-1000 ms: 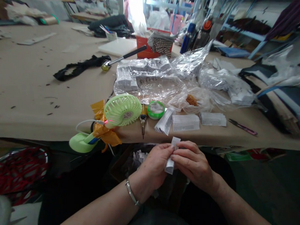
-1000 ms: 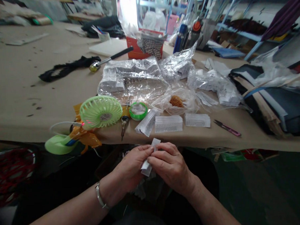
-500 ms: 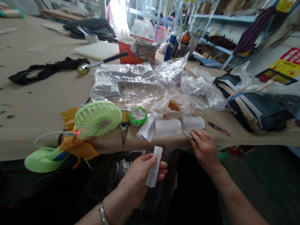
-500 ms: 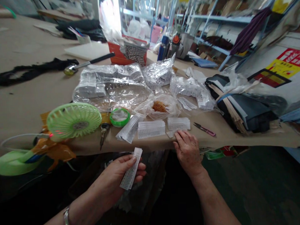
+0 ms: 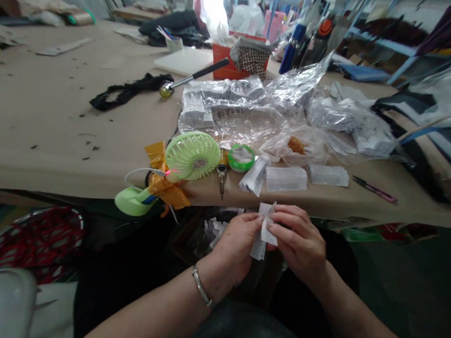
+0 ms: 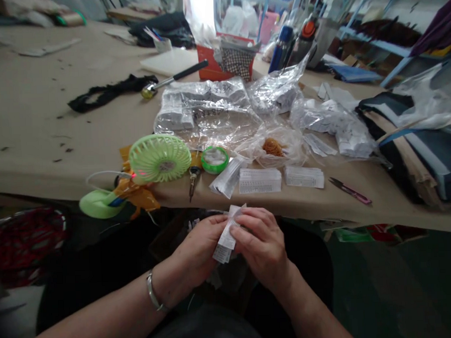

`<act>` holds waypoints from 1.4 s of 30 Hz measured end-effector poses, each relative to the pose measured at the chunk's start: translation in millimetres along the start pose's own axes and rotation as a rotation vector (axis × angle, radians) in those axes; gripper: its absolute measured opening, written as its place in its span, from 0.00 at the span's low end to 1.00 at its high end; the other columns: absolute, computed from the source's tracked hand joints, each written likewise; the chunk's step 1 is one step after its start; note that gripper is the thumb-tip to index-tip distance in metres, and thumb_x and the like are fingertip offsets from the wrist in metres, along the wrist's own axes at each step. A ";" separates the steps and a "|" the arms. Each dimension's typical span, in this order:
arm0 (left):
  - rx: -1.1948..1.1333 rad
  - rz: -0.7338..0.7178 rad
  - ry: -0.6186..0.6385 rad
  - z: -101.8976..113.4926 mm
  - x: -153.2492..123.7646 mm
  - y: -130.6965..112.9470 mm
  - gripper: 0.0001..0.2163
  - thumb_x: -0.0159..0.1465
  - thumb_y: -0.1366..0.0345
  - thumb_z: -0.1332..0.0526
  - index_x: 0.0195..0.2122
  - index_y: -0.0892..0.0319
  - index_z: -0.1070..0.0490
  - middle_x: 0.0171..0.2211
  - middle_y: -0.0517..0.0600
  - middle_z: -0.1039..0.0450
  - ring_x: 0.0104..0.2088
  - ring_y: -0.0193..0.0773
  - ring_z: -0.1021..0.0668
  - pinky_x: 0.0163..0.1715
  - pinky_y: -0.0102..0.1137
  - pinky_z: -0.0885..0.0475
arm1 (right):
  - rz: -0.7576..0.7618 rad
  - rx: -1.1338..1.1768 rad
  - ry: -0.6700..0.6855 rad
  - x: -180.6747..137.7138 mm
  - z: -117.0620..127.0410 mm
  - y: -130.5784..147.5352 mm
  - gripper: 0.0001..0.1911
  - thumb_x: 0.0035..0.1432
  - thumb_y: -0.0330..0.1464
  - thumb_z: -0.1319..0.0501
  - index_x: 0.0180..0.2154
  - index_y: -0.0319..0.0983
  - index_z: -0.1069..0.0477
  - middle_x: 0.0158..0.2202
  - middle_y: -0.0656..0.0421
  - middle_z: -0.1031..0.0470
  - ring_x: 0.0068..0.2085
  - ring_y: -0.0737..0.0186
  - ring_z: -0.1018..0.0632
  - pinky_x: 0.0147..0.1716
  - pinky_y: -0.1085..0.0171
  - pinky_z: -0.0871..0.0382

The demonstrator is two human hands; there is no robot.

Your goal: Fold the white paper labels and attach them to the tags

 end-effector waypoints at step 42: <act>0.103 0.193 0.263 9.2 -33.5 10.7 0.08 0.60 0.62 0.39 0.30 0.62 0.31 0.21 0.47 0.31 0.20 0.32 0.25 0.22 0.26 0.30 | -0.882 0.748 0.153 -23.0 -54.4 -36.0 0.07 0.53 0.35 0.38 0.27 0.39 0.30 0.31 0.60 0.28 0.30 0.67 0.28 0.30 0.69 0.32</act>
Point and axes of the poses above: each hand's wrist, its own x-axis towards the middle knuckle, its own z-axis out of the back of the hand, y = z × x, the point moved 8 cm from there along x, towards the middle knuckle
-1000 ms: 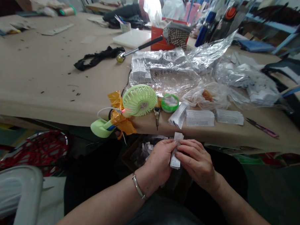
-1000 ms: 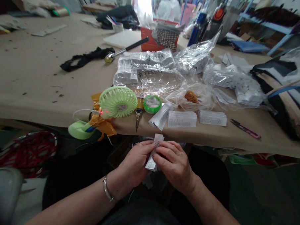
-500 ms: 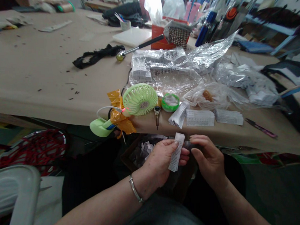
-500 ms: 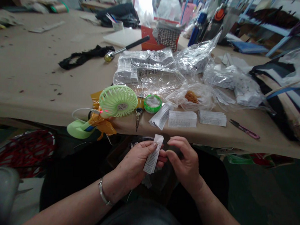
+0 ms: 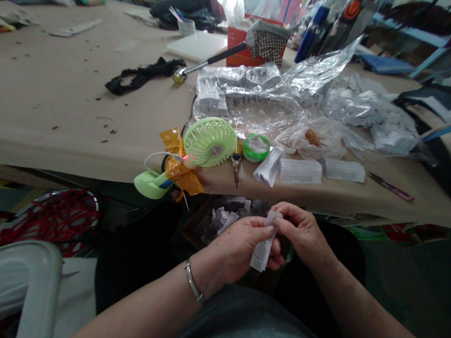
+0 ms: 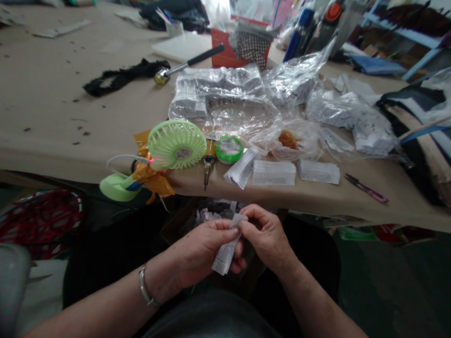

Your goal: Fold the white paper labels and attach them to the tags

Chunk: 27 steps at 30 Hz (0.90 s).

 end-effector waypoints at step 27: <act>0.049 -0.071 -0.056 6.7 -7.0 -0.2 0.09 0.60 0.61 0.40 0.31 0.61 0.34 0.21 0.44 0.33 0.19 0.28 0.28 0.19 0.22 0.35 | 0.176 -0.225 0.075 -6.8 -4.5 15.2 0.18 0.57 0.34 0.40 0.50 0.45 0.32 0.50 0.55 0.29 0.49 0.58 0.26 0.50 0.57 0.32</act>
Point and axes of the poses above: each hand's wrist, its own x-axis towards the middle knuckle, its own z-axis out of the back of the hand, y = z × x, the point moved 8 cm from there along x, towards the middle knuckle
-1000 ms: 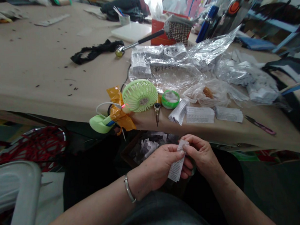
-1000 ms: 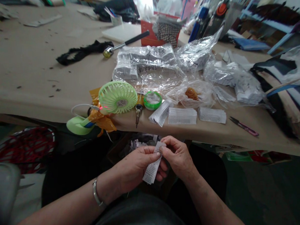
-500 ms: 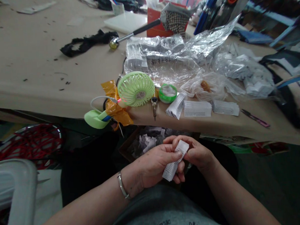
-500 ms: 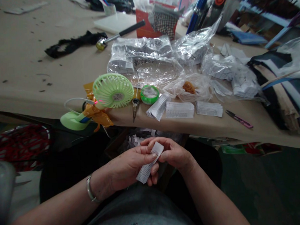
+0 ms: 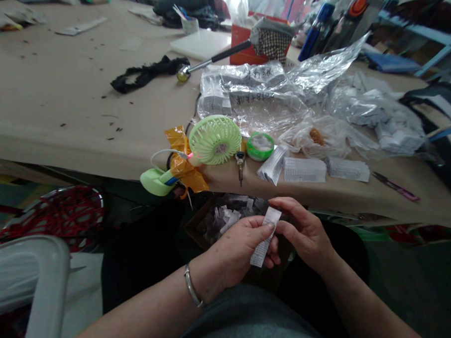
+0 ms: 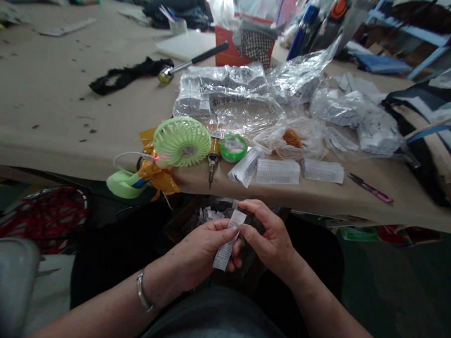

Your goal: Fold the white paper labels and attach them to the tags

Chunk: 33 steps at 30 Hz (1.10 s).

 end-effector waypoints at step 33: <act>0.440 -0.433 -0.403 51.4 -17.7 -51.8 0.08 0.60 0.65 0.42 0.26 0.61 0.30 0.23 0.45 0.32 0.25 0.30 0.32 0.27 0.25 0.37 | -0.228 0.131 -0.003 45.7 -41.3 -3.6 0.09 0.53 0.36 0.40 0.25 0.38 0.34 0.20 0.65 0.36 0.21 0.71 0.36 0.21 0.71 0.41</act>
Point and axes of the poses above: each hand's wrist, its own x-axis towards the middle knuckle, its own z-axis out of the back of the hand, y = z × x, the point moved 8 cm from there along x, towards the middle knuckle
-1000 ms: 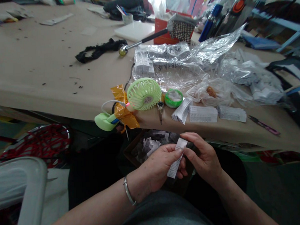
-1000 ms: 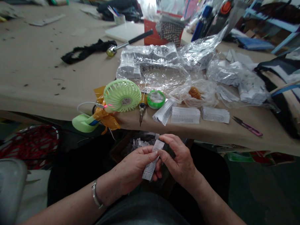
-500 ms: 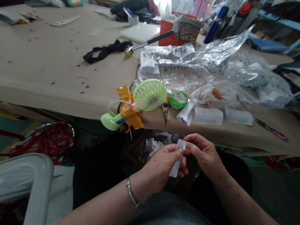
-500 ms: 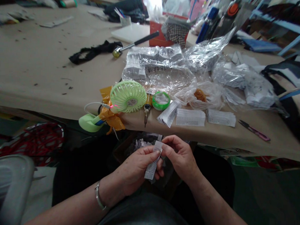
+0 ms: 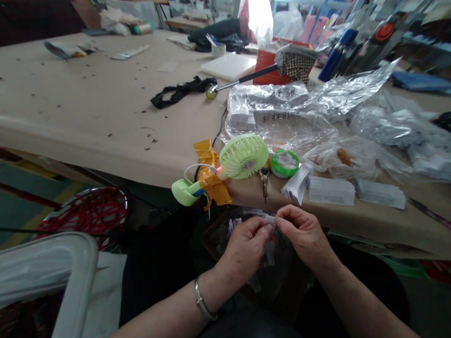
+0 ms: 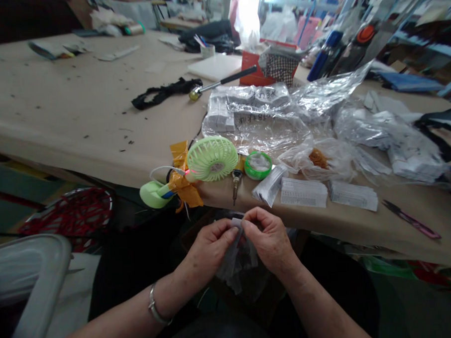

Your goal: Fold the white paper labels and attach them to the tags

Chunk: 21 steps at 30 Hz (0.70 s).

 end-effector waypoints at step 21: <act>0.342 -0.316 -0.184 25.3 15.6 -31.3 0.09 0.62 0.66 0.44 0.29 0.59 0.26 0.25 0.45 0.26 0.27 0.31 0.27 0.29 0.25 0.34 | 0.258 -0.289 -0.107 16.3 -4.5 20.6 0.05 0.55 0.31 0.43 0.28 0.39 0.32 0.24 0.62 0.31 0.26 0.68 0.30 0.27 0.69 0.35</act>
Point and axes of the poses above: each hand's wrist, its own x-axis towards the middle knuckle, its own z-axis out of the back of the hand, y = z × x, the point moved 8 cm from there along x, towards the middle knuckle
